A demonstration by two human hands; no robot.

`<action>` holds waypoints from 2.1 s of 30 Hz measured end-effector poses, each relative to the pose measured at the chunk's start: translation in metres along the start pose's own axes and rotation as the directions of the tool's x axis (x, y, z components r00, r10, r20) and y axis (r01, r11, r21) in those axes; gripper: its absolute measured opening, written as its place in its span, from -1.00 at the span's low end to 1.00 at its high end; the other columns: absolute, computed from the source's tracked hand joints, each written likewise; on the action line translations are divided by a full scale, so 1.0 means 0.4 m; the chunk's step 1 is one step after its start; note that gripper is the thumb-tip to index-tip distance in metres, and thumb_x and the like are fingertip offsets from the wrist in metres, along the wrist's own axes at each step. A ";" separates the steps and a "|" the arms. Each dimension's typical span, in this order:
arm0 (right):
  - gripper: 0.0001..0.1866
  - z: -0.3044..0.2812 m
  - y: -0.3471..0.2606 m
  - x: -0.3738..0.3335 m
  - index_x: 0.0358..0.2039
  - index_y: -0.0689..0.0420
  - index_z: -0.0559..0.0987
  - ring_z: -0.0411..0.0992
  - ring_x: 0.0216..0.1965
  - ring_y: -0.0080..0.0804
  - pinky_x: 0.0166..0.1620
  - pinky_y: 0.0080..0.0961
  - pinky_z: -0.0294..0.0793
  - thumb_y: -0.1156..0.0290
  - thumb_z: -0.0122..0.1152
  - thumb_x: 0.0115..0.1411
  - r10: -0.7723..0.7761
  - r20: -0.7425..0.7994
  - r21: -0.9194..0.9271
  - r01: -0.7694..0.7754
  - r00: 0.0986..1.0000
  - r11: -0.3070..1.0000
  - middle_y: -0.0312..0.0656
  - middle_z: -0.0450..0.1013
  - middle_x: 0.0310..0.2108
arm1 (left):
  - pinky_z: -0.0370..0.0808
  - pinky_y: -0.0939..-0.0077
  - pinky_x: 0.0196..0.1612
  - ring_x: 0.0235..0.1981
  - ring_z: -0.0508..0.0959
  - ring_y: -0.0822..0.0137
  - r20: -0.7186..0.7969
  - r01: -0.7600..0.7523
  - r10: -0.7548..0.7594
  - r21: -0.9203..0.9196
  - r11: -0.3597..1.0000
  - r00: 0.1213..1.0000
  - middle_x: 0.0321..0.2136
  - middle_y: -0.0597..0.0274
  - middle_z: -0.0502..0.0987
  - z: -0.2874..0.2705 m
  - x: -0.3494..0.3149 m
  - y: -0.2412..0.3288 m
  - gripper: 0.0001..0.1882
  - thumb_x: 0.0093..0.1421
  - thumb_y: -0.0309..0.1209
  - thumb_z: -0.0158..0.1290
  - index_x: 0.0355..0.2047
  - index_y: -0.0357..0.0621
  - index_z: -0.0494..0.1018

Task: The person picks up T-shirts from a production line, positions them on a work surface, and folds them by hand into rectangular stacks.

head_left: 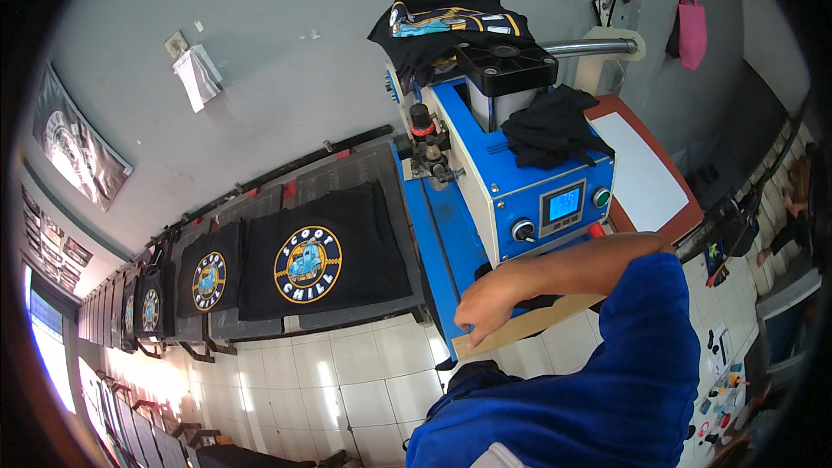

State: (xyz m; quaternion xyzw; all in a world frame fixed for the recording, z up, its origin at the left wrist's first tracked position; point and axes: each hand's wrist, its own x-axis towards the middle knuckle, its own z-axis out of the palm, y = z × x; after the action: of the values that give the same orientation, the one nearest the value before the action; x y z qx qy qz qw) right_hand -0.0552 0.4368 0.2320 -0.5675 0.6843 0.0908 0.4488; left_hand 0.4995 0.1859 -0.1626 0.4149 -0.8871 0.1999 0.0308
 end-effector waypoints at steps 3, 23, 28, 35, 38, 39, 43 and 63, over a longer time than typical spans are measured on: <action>-0.37 -0.009 -0.010 -0.013 0.04 0.26 0.50 0.46 0.00 0.09 0.00 -0.07 0.44 -0.10 0.00 0.31 0.007 0.011 0.008 -0.007 1.000 1.000 0.16 0.51 -0.07 | 0.55 0.04 -0.46 -0.74 0.55 0.11 0.065 0.038 -0.034 -0.059 0.998 0.997 -0.77 0.17 0.54 0.004 0.001 0.001 -0.49 0.17 0.12 0.03 -0.72 0.06 0.52; -0.37 -0.015 -0.006 -0.011 0.08 0.22 0.48 0.46 0.00 0.09 0.02 -0.05 0.44 -0.11 -0.02 0.32 0.021 0.034 -0.009 -0.020 0.999 1.000 0.15 0.51 -0.08 | 0.50 -0.18 -0.18 -0.50 0.63 0.02 0.370 -0.028 0.082 -0.149 0.988 0.925 -0.57 0.13 0.62 -0.029 0.018 -0.017 -0.54 0.25 0.09 -0.07 -0.53 0.05 0.56; -0.43 0.027 0.026 0.007 -0.41 0.32 0.61 0.51 -0.31 0.11 -0.24 -0.01 0.42 -0.05 0.04 0.27 -0.072 -0.151 0.023 0.076 0.986 0.997 0.16 0.54 -0.39 | 0.50 -0.18 -0.18 -0.48 0.64 0.01 0.358 -0.030 0.068 -0.110 0.993 0.931 -0.57 0.12 0.62 -0.031 0.021 -0.008 -0.53 0.26 0.08 -0.08 -0.52 0.04 0.58; -0.39 -0.008 0.001 -0.007 0.04 0.24 0.50 0.48 -0.03 0.07 -0.01 -0.06 0.45 -0.09 0.01 0.31 0.016 0.022 -0.003 -0.016 1.000 1.000 0.14 0.52 -0.11 | 0.50 -0.12 -0.16 -0.45 0.65 0.00 0.422 0.023 0.042 -0.148 0.989 0.905 -0.51 0.09 0.64 -0.077 0.039 -0.004 -0.53 0.27 0.08 -0.10 -0.46 0.04 0.61; -0.40 -0.005 0.001 -0.006 0.01 0.25 0.51 0.48 -0.04 0.07 -0.02 -0.06 0.45 -0.09 0.02 0.31 0.012 0.021 -0.008 -0.012 1.000 1.000 0.14 0.52 -0.11 | 0.51 -0.08 -0.16 -0.43 0.66 0.00 0.466 0.045 0.043 -0.175 0.983 0.884 -0.48 0.09 0.65 -0.081 0.050 -0.002 -0.54 0.27 0.08 -0.10 -0.42 0.06 0.62; -0.40 -0.005 0.002 0.000 0.01 0.25 0.51 0.48 -0.04 0.07 -0.03 -0.07 0.45 -0.09 0.02 0.30 0.006 0.020 -0.021 -0.006 1.000 1.000 0.14 0.52 -0.12 | 0.51 -0.08 -0.17 -0.43 0.66 0.00 0.470 0.045 0.040 -0.168 0.985 0.882 -0.48 0.10 0.65 -0.077 0.051 -0.002 -0.54 0.27 0.08 -0.10 -0.41 0.06 0.62; -0.39 0.040 0.041 0.030 -0.37 0.35 0.64 0.51 -0.33 0.09 -0.24 -0.05 0.48 -0.07 0.05 0.27 -0.104 -0.166 -0.012 0.104 0.981 0.995 0.16 0.55 -0.40 | 0.51 -0.06 -0.20 -0.42 0.66 0.02 0.417 0.060 0.001 -0.133 0.989 0.909 -0.48 0.13 0.66 -0.047 0.034 -0.001 -0.55 0.26 0.10 -0.08 -0.40 0.09 0.62; -0.40 -0.006 -0.008 -0.018 0.02 0.28 0.52 0.46 0.02 0.07 0.03 -0.08 0.43 -0.05 0.02 0.31 0.028 -0.006 -0.013 -0.028 1.000 1.000 0.14 0.51 -0.06 | 0.46 -0.15 -0.06 -0.33 0.66 0.04 0.504 0.055 0.003 -0.101 0.993 0.863 -0.35 0.16 0.68 -0.005 0.007 -0.016 -0.51 0.27 0.14 -0.10 -0.22 0.06 0.60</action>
State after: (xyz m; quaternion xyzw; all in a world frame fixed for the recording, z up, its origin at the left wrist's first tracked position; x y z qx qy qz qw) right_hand -0.0539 0.4392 0.2398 -0.5612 0.6928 0.0999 0.4417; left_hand 0.5024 0.1809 -0.1582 0.4621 -0.8685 0.0345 -0.1760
